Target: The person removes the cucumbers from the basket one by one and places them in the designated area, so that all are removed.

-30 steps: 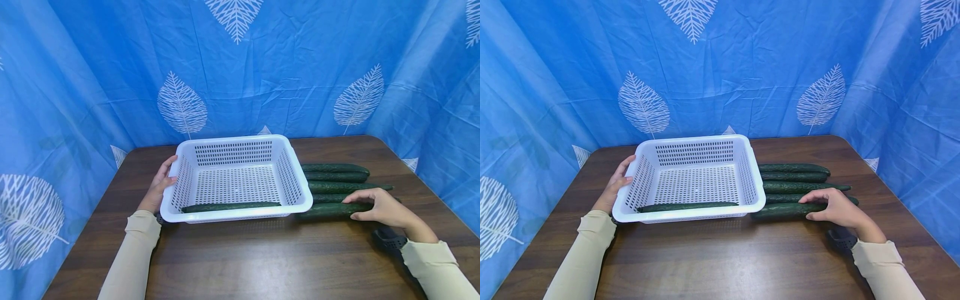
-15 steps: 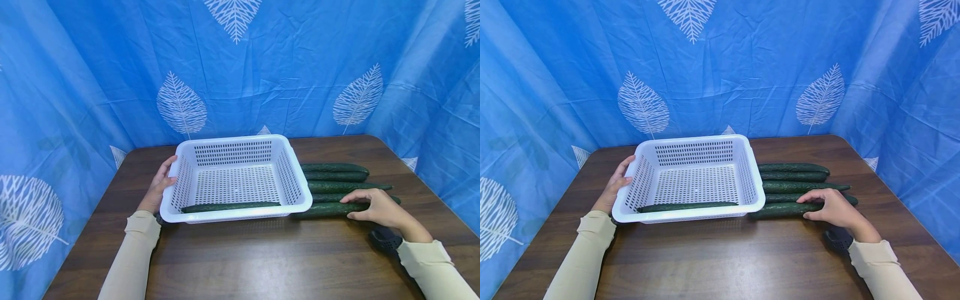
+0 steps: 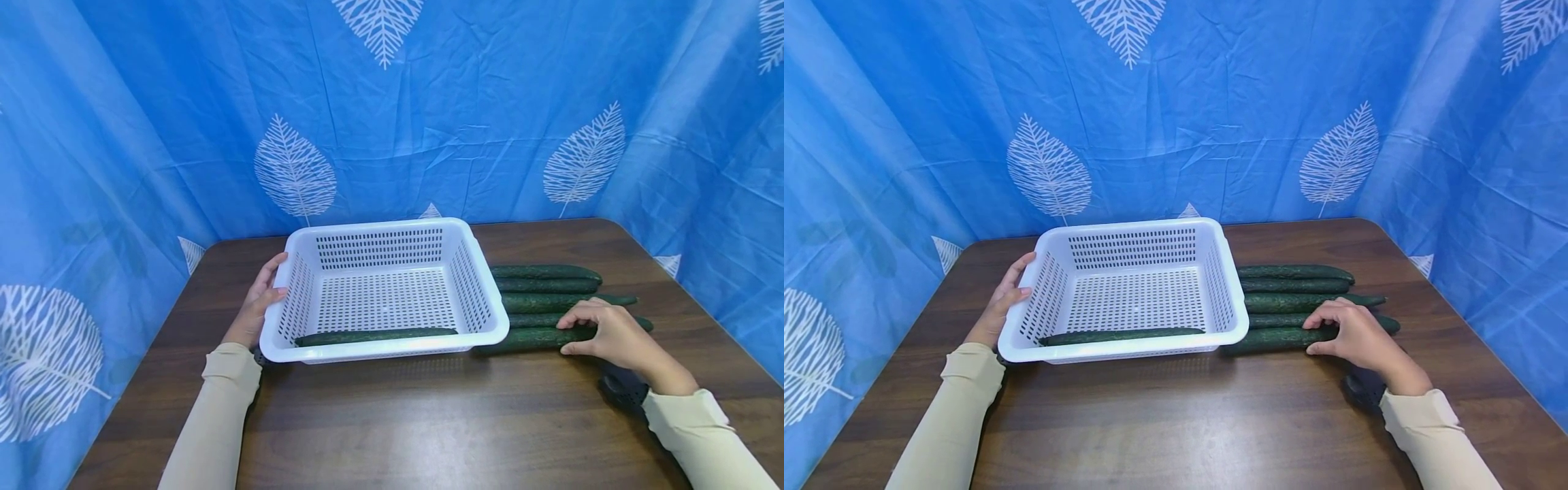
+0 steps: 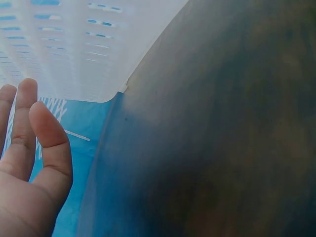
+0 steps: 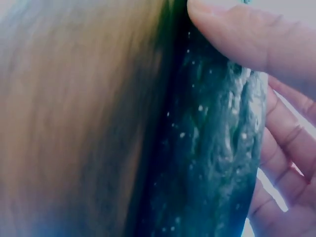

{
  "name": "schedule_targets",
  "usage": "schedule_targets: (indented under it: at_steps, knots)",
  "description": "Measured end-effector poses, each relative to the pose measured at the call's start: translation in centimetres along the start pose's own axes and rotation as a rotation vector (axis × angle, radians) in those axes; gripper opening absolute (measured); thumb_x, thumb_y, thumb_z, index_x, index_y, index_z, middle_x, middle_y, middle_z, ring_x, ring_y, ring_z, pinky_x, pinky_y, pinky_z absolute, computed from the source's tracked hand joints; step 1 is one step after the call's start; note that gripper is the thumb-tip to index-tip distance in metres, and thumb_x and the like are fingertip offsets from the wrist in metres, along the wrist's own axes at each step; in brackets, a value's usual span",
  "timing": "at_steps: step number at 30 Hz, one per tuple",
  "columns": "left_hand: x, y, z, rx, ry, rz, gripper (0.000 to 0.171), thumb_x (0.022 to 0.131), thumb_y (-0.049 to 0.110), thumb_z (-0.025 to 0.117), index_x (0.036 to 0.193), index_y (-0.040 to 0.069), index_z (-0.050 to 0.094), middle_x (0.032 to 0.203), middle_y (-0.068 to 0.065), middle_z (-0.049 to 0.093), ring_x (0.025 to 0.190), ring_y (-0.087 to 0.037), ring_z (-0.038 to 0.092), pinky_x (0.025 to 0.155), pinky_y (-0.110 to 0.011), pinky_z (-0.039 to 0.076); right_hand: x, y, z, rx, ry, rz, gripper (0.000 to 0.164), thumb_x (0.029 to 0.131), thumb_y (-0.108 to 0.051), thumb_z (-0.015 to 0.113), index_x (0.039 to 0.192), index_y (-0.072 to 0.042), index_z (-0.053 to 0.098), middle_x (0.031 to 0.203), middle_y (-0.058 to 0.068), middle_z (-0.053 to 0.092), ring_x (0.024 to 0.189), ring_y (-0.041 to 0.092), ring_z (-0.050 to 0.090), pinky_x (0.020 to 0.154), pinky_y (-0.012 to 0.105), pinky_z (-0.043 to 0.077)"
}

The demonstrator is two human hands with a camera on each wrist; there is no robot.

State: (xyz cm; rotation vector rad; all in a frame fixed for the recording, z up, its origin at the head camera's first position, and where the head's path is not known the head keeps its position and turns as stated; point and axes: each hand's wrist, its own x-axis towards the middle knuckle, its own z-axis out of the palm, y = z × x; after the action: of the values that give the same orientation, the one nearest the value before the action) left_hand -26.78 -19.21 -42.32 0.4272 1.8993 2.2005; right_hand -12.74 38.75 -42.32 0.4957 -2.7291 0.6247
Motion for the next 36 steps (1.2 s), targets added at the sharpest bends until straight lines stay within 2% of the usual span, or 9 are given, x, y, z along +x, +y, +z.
schedule_targets:
  at_steps: [6,13,25,29,36]
  knots:
    - [0.0,0.1,0.1,0.011,0.009,-0.004,0.064,0.104,0.018,0.053,0.161,0.037,0.031,0.157,-0.002,0.042,0.131,-0.024,0.056,0.099,-0.037,0.060,0.1,0.1,0.0,-0.039,-0.038,-0.001,0.041,0.063,-0.013,0.104,0.092,-0.018,0.076,0.088,-0.015,0.057,0.081,0.001,0.046,0.063,0.028,0.044]
    - [-0.1,0.0,0.0,0.002,0.008,-0.002,0.063,0.104,0.019,0.053,0.160,0.038,0.032,0.158,-0.002,0.042,0.132,-0.024,0.055,0.100,-0.038,0.059,0.3,0.3,-0.1,-0.010,-0.055,-0.010,0.041,0.064,-0.013,0.104,0.093,-0.018,0.075,0.088,-0.016,0.056,0.080,0.000,0.045,0.063,0.028,0.043]
    - [0.0,-0.1,0.0,0.009,0.014,-0.006,0.063,0.104,0.019,0.053,0.160,0.038,0.031,0.159,0.000,0.042,0.133,-0.023,0.054,0.100,-0.037,0.059,0.5,0.1,-1.2,0.146,-0.051,-0.010,0.031,0.079,0.002,0.091,0.103,-0.012,0.078,0.092,-0.008,0.069,0.082,0.001,0.057,0.069,0.020,0.049]
    - [-0.1,-0.1,0.0,0.003,0.013,-0.005,0.063,0.104,0.019,0.053,0.160,0.037,0.031,0.159,0.000,0.042,0.133,-0.023,0.055,0.100,-0.037,0.059,0.9,-0.4,-1.8,0.168,-0.081,-0.028,0.028,0.082,0.003,0.088,0.105,-0.010,0.078,0.094,-0.005,0.072,0.085,0.000,0.060,0.072,0.019,0.051]
    - [0.0,-0.1,0.0,-0.004,0.007,-0.004,0.064,0.104,0.018,0.053,0.161,0.037,0.030,0.158,-0.001,0.042,0.132,-0.023,0.055,0.100,-0.037,0.059,1.9,-2.0,-3.0,0.204,-0.167,-0.073,0.025,0.089,-0.003,0.085,0.112,-0.009,0.078,0.103,-0.003,0.076,0.094,0.001,0.067,0.079,0.018,0.055]
